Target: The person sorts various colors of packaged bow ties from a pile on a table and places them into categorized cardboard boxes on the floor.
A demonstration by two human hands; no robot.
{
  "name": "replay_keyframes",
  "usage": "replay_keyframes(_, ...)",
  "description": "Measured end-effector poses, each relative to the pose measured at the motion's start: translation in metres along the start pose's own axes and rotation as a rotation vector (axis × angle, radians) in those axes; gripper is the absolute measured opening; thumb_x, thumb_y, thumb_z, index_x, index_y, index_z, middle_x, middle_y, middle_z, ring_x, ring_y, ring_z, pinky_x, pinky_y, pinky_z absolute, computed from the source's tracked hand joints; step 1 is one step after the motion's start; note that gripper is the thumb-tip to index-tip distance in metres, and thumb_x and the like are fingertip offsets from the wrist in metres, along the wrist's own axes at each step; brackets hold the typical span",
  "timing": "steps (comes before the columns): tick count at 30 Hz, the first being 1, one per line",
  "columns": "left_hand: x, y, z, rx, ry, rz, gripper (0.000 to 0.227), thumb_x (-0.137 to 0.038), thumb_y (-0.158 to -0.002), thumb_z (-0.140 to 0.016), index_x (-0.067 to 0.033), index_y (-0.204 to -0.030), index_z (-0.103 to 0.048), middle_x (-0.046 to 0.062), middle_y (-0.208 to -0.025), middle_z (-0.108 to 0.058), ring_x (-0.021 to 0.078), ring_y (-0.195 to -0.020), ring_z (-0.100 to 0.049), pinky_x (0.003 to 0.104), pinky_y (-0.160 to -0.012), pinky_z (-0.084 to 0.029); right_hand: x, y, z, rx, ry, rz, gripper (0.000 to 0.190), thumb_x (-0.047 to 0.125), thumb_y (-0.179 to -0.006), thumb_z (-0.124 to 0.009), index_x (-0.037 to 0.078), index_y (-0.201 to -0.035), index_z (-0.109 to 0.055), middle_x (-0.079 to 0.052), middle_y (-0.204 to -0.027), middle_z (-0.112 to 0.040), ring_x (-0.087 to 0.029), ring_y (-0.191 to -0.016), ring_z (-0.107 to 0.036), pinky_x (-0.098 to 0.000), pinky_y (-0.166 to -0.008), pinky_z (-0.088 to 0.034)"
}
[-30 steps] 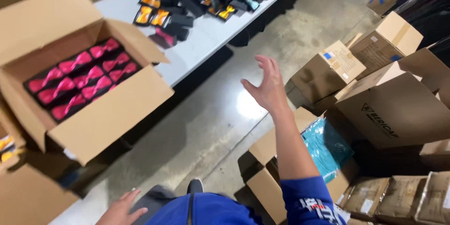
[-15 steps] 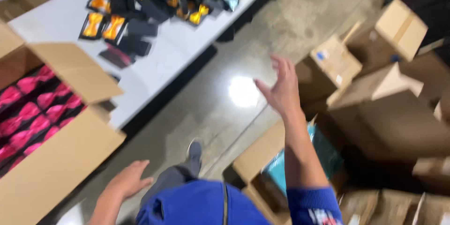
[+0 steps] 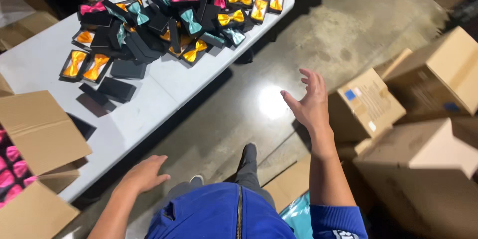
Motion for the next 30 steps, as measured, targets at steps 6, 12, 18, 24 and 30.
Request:
replay_keyframes(6, -0.138, -0.006, 0.092, 0.227, 0.243, 0.231, 0.078, -0.052, -0.095, -0.07, -0.0278, -0.159, -0.033, -0.004, -0.167, -0.033, 0.0138, -0.154, -0.036, 0.031, -0.126, -0.031, -0.077, -0.119, 0.015, 0.044, -0.086, 0.109, 0.068, 0.03, -0.084, -0.082, 0.009, -0.141, -0.051, -0.016, -0.14, -0.052, -0.031, -0.12, -0.064, -0.045, -0.099, -0.051)
replay_keyframes(12, -0.184, -0.033, 0.123, 0.128, 0.443, 0.358, 0.076, -0.05, -0.097, -0.066, -0.0274, -0.16, -0.031, -0.008, -0.166, -0.035, 0.0129, -0.149, -0.046, 0.033, -0.122, -0.04, -0.101, -0.229, 0.011, 0.108, -0.113, 0.216, 0.064, 0.026, -0.085, -0.082, 0.01, -0.139, -0.051, -0.015, -0.138, -0.052, -0.031, -0.115, -0.064, -0.0445, -0.095, -0.053)
replay_keyframes(18, -0.188, -0.089, 0.158, 0.228, 0.493, 0.5, 0.076, -0.05, -0.099, -0.066, -0.0313, -0.162, -0.027, -0.004, -0.173, -0.02, 0.0102, -0.16, -0.022, 0.034, -0.13, -0.026, -0.129, -0.318, -0.031, 0.164, -0.09, 0.26, 0.066, 0.027, -0.083, -0.083, 0.008, -0.139, -0.051, -0.015, -0.135, -0.052, -0.031, -0.113, -0.065, -0.0468, -0.092, -0.053)
replay_keyframes(24, -0.208, -0.172, 0.221, 0.201, 0.469, 0.406, 0.076, -0.052, -0.103, -0.057, -0.0268, -0.164, -0.019, 0.001, -0.173, -0.015, 0.0185, -0.161, -0.017, 0.04, -0.13, -0.025, -0.146, -0.396, -0.037, 0.294, -0.016, 0.281, 0.065, 0.027, -0.086, -0.082, 0.007, -0.139, -0.052, -0.018, -0.139, -0.053, -0.035, -0.119, -0.064, -0.0481, -0.089, -0.054)
replay_keyframes(30, -0.216, -0.201, 0.23, 0.02, 0.538, 0.405, 0.075, -0.052, -0.098, -0.062, -0.0241, -0.16, -0.03, 0.0, -0.167, -0.032, 0.0182, -0.155, -0.032, 0.037, -0.128, -0.027, -0.174, -0.473, -0.069, 0.337, -0.023, 0.332, 0.07, 0.028, -0.085, -0.082, 0.005, -0.142, -0.051, -0.019, -0.131, -0.054, -0.033, -0.114, -0.064, -0.0492, -0.091, -0.051)
Point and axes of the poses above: each hand's wrist, its own y-axis away from the middle knuckle, its own z-axis out of the back of the hand, x = y × z, the point moved 1 cm from there along -y, towards the middle knuckle
